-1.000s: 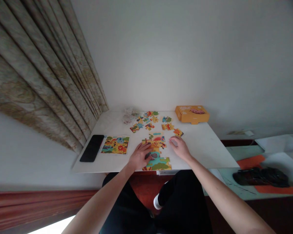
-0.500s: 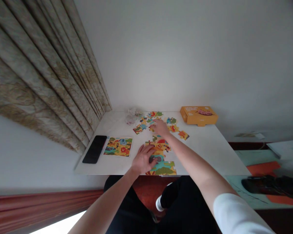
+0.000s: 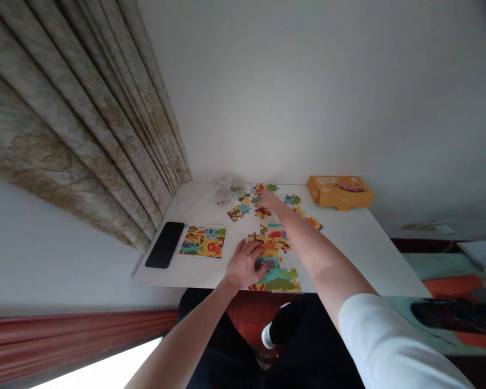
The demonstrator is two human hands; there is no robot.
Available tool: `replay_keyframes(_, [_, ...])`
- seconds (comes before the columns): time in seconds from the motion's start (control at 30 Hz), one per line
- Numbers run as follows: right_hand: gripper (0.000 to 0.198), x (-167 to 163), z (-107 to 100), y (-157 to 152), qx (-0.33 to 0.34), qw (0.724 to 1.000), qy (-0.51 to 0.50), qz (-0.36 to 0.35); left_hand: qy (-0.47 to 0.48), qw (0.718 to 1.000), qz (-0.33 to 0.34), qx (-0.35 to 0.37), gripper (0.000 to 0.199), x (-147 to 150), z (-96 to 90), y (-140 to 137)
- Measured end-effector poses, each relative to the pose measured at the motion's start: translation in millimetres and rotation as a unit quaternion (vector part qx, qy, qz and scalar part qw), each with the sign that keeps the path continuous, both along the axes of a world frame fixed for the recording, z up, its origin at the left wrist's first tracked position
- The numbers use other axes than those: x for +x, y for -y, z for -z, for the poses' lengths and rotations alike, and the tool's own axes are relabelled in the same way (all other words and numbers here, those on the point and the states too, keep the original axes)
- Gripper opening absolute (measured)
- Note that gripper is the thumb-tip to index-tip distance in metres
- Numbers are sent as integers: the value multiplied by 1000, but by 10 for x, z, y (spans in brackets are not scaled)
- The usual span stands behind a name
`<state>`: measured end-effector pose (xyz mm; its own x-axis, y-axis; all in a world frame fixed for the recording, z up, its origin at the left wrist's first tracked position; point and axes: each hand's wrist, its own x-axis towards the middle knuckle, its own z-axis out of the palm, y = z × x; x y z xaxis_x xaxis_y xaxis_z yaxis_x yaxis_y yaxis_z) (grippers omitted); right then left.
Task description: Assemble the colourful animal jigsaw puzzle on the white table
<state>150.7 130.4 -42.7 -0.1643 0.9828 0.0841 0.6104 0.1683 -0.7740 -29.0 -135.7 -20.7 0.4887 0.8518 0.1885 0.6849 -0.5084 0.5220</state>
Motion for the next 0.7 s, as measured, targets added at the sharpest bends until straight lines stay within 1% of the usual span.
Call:
replay_keyframes(0.1, [39,18,-43,-27,-33,999,27,-12,-4,1000,1,-2,37,2,-11,-1])
replay_keyframes(0.2, [35,-15,-102,-17,-51,998,39,-20,-9,1000,1,-1,37,5,-17,-2])
replay_keyframes(0.3, [35,-49,-178,39,-49,998,40,-16,-11,1000,0,1,37,6,-13,-6])
replay_keyframes(0.4, [31,-3,-269,170,-31,999,22,-8,-12,1000,1,7,37,1,4,-11])
replay_keyframes(0.47, [26,97,-328,317,-24,999,-42,4,-13,1000,1,13,38,-5,23,-17])
replay_keyframes(0.53, [27,241,-374,515,-39,988,-147,28,-16,1000,1,18,38,-10,43,-26])
replay_keyframes(0.6, [36,405,-404,754,-69,967,-238,53,-20,1000,2,24,37,-11,61,-36])
replay_keyframes(0.63, [41,486,-415,882,-81,960,-262,60,-20,999,2,27,36,-11,67,-42])
replay_keyframes(0.7, [48,631,-431,1140,-93,953,-281,66,-14,999,2,35,34,-9,79,-55])
